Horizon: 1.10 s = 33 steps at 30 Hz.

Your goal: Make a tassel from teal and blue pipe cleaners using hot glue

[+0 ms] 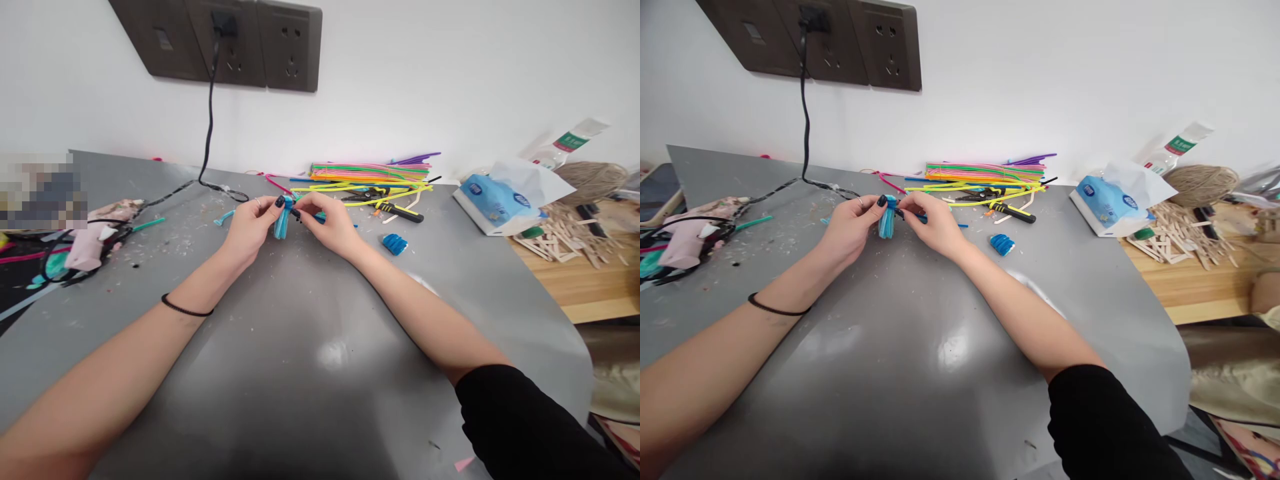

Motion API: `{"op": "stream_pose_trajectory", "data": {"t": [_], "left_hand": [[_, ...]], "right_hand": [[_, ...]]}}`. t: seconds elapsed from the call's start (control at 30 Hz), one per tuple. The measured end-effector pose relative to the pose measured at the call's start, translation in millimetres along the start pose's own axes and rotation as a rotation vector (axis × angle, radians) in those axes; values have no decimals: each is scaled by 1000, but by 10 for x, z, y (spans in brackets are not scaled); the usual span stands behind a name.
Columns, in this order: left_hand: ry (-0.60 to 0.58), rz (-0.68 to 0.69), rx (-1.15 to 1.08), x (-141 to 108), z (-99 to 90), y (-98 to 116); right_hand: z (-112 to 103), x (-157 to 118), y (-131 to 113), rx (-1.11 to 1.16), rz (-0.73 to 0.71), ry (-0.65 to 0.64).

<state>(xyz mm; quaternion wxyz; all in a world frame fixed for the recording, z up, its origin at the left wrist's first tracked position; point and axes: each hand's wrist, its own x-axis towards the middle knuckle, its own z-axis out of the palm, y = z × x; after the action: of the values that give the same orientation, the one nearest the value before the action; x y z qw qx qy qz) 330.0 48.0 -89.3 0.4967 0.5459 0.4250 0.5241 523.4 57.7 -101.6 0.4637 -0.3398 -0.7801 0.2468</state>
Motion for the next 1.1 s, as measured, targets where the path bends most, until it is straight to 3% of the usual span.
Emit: {"op": "stream_pose_trajectory", "data": {"t": [0.63, 0.87, 1.1], "left_hand": [[-83, -63, -123, 14, -15, -18], [42, -86, -183, 41, -19, -74], [28, -45, -105, 24, -9, -72]], "right_hand": [[-19, -8, -5, -38, 3, 26], [-24, -5, -5, -43, -17, 32], [-29, -8, -18, -55, -23, 22]]}}
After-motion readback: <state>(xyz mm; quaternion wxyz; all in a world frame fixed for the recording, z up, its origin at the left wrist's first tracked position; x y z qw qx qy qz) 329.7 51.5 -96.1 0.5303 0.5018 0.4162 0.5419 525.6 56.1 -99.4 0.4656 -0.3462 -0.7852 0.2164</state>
